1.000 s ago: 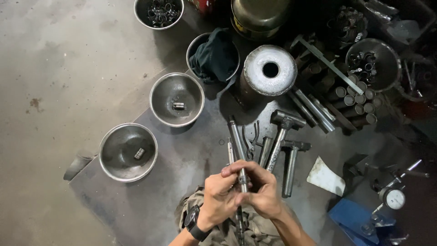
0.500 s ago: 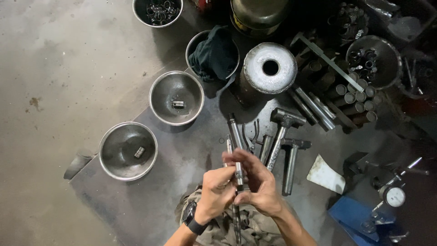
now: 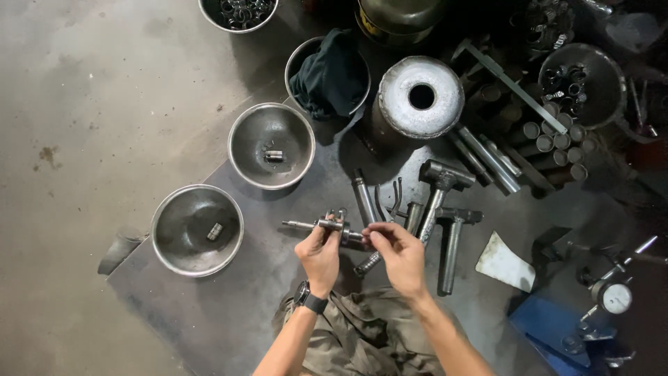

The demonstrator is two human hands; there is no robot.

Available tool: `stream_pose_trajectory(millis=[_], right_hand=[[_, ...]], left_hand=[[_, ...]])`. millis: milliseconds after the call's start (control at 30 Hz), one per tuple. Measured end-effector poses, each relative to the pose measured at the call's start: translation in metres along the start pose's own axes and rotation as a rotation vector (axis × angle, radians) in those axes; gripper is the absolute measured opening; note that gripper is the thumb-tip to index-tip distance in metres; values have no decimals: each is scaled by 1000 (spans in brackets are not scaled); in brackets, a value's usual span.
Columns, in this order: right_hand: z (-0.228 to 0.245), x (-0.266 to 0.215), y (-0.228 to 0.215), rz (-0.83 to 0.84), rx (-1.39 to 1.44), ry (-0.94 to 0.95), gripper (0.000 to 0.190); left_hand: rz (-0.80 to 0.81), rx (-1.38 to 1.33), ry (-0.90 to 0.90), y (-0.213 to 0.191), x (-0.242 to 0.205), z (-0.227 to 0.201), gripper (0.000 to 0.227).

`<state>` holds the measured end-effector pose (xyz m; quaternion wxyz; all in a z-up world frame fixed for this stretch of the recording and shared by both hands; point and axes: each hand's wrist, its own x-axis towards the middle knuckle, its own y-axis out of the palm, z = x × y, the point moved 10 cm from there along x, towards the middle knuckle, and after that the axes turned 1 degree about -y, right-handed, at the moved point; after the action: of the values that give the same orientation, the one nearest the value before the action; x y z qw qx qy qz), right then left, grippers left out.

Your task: The person uses a hammer to tap a small metal ring onto a cylindrical metal rod, repeating the process several times. They then place the rod into a larger mechanical assembly and rotate it to check the fit.

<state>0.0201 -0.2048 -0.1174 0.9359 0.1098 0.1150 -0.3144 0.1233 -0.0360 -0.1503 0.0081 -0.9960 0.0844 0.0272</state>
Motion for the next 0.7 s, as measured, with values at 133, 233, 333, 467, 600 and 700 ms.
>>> stream_pose_trajectory(millis=[133, 233, 333, 467, 600, 700], right_hand=[[-25, 21, 9, 1, -122, 61, 22], [-36, 37, 17, 49, -135, 67, 25], [-26, 46, 21, 72, -160, -5, 28], [-23, 51, 31, 111, -168, -84, 21], [-48, 63, 28, 80, -111, 60, 19], [-49, 65, 31, 92, -76, 121, 18]], left_hand=[[-67, -20, -44, 2, 7, 8, 24], [-86, -15, 10, 3, 10, 4, 24], [-55, -42, -13, 7, 15, 2, 21], [7, -51, -30, 9, 21, -5, 26], [28, -8, -7, 4, 21, 5, 22], [50, -44, -33, 2, 23, 3, 24]])
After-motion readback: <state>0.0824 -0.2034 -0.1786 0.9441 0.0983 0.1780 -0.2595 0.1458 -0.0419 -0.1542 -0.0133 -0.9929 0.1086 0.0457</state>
